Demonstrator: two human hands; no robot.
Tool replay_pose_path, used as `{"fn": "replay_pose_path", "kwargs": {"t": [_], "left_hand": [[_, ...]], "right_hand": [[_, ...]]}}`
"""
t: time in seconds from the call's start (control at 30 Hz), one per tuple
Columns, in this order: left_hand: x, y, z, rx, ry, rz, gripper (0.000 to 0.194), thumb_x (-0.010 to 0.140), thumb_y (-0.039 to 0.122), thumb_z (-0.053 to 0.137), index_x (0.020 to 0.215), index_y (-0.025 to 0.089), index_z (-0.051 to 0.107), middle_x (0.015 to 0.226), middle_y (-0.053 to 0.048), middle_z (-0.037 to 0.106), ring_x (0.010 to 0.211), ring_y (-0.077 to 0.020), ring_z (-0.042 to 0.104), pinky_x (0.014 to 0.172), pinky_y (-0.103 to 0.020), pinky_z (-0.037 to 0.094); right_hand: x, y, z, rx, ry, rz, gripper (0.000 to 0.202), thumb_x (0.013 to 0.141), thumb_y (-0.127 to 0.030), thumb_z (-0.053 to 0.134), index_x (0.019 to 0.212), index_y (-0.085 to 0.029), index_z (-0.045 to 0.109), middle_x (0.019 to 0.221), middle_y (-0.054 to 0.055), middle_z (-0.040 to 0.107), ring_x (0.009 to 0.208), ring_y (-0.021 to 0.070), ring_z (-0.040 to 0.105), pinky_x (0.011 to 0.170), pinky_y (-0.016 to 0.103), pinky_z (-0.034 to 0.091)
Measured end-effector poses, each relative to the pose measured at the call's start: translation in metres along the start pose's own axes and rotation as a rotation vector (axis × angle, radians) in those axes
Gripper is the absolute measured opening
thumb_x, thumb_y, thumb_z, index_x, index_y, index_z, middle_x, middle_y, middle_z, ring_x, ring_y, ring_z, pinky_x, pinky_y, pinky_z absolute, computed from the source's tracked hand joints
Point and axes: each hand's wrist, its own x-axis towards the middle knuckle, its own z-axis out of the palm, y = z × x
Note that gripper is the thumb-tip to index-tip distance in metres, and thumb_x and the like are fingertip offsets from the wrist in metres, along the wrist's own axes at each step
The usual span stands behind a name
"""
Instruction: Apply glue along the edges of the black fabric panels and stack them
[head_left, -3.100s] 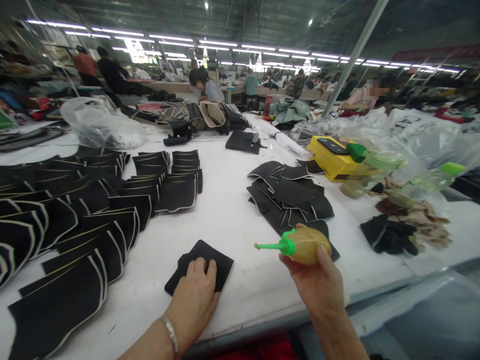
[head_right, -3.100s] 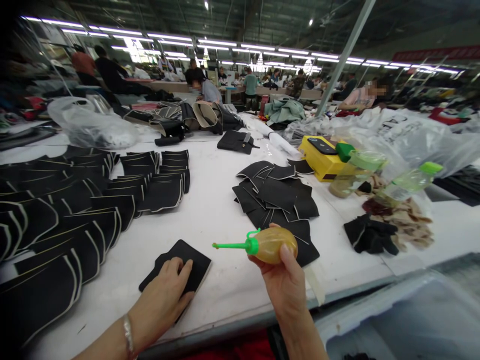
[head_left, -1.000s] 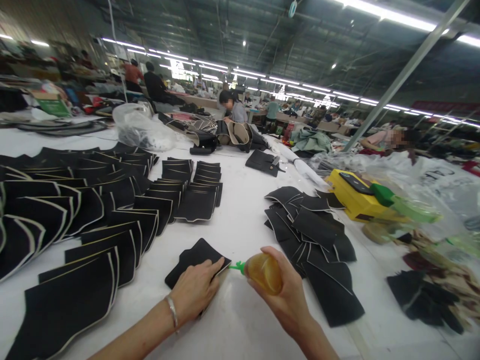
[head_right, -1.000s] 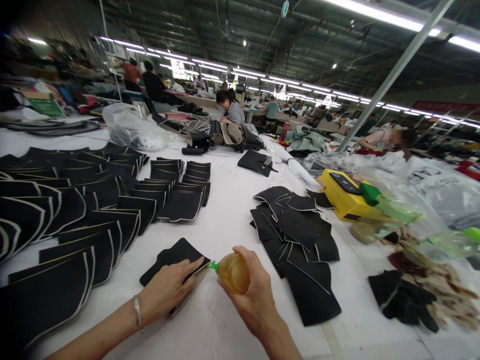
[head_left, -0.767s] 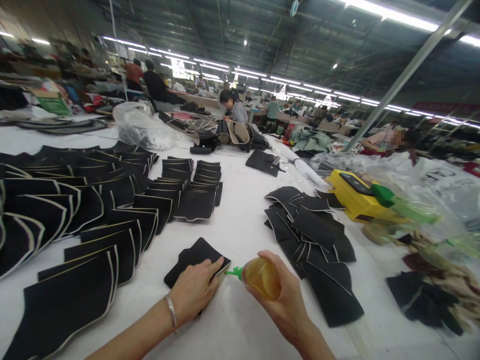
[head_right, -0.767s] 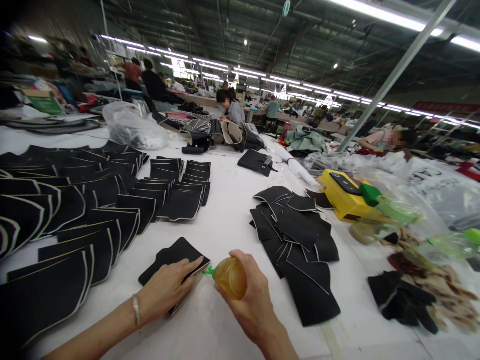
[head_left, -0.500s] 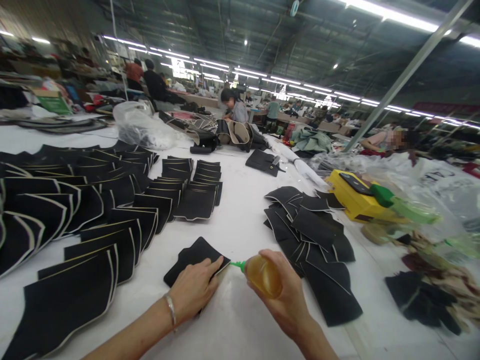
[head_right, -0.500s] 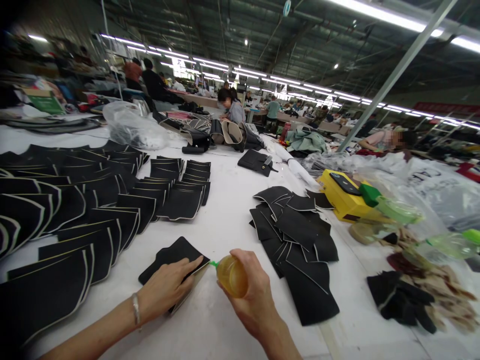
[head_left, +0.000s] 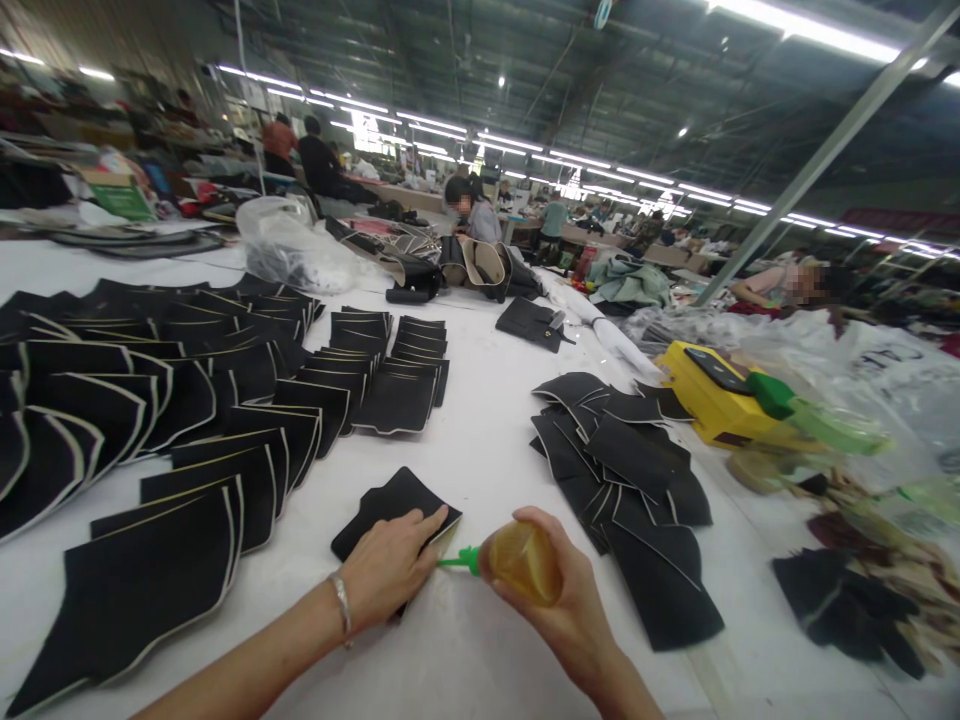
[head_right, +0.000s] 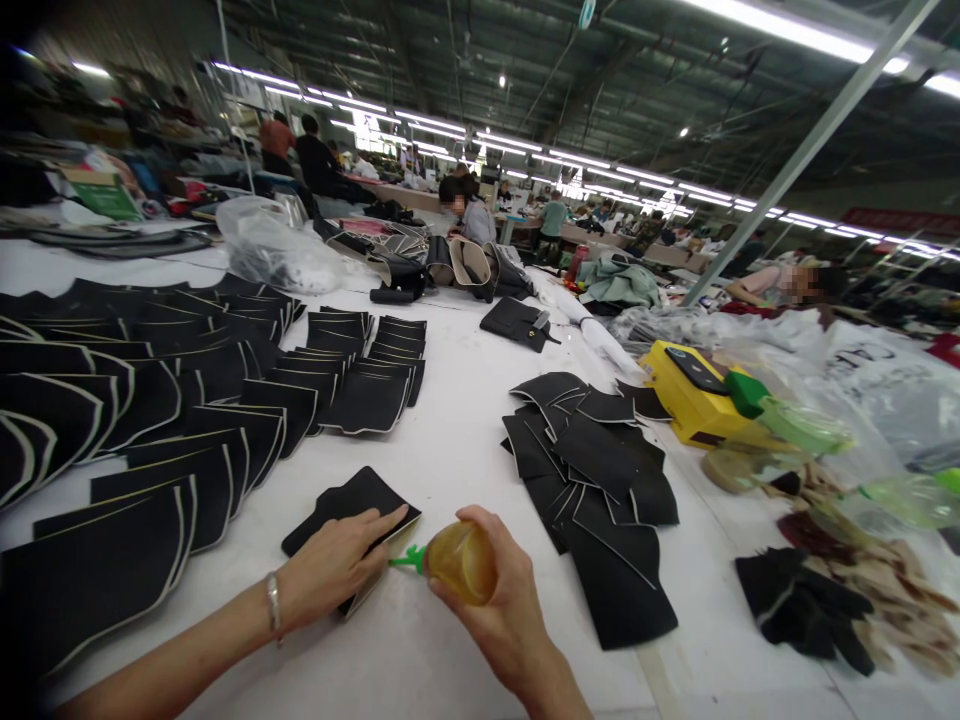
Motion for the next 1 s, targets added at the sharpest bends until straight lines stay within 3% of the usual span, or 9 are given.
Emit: {"fn": "replay_pose_path", "kwargs": {"t": [0.2,0.43,0.57,0.7,0.87,1.0], "left_hand": [[0.0,-0.003,-0.002,-0.026,-0.017,0.012,0.054,0.092,0.027,0.027,0.144,0.023,0.041,0.109,-0.008,0.065,0.093,-0.0245,0.064,0.082,-0.038,0.047],[-0.002,-0.002,-0.004,-0.032,-0.027,0.004,0.055,0.092,0.025,0.025,0.145,0.022,0.038,0.11,-0.009,0.064,0.09,-0.0223,0.064,0.08,-0.035,0.047],[-0.003,-0.001,-0.006,-0.03,-0.034,0.001,0.054,0.093,0.025,0.025,0.145,0.021,0.038,0.11,-0.008,0.063,0.089,-0.0215,0.064,0.08,-0.034,0.047],[-0.003,-0.002,-0.005,-0.007,-0.038,0.011,0.054,0.093,0.024,0.025,0.146,0.022,0.036,0.11,-0.009,0.063,0.089,-0.0209,0.064,0.08,-0.033,0.046],[-0.002,-0.003,-0.002,0.008,-0.03,0.019,0.055,0.093,0.024,0.023,0.147,0.02,0.035,0.11,-0.009,0.063,0.089,-0.022,0.064,0.08,-0.035,0.047],[-0.002,-0.003,-0.002,0.004,-0.034,0.022,0.055,0.093,0.023,0.024,0.147,0.02,0.035,0.112,-0.009,0.063,0.09,-0.0225,0.064,0.08,-0.036,0.047]], "right_hand": [[0.0,0.004,0.0,-0.013,0.107,0.047,0.051,0.076,-0.036,0.075,0.12,-0.025,0.053,0.113,0.004,0.061,0.099,0.0239,0.061,0.092,0.036,0.047],[-0.009,-0.004,0.008,0.092,0.005,0.069,0.052,0.073,-0.037,0.077,0.118,-0.024,0.056,0.11,0.004,0.063,0.09,0.0221,0.063,0.081,0.03,0.052],[-0.012,-0.002,0.009,0.039,0.078,0.075,0.052,0.073,-0.038,0.077,0.119,-0.024,0.055,0.114,0.005,0.062,0.099,0.024,0.061,0.088,0.032,0.05],[-0.017,-0.001,0.011,0.095,-0.016,0.081,0.054,0.072,-0.041,0.077,0.119,-0.024,0.056,0.114,0.005,0.062,0.1,0.0247,0.062,0.087,0.032,0.051],[-0.02,0.005,0.011,0.099,0.041,0.097,0.055,0.073,-0.039,0.078,0.12,-0.025,0.055,0.113,0.004,0.062,0.098,0.0236,0.062,0.085,0.03,0.051],[-0.02,0.004,0.009,0.122,-0.024,0.078,0.055,0.072,-0.039,0.079,0.12,-0.025,0.056,0.117,0.005,0.061,0.104,0.0245,0.06,0.088,0.031,0.05]]}}
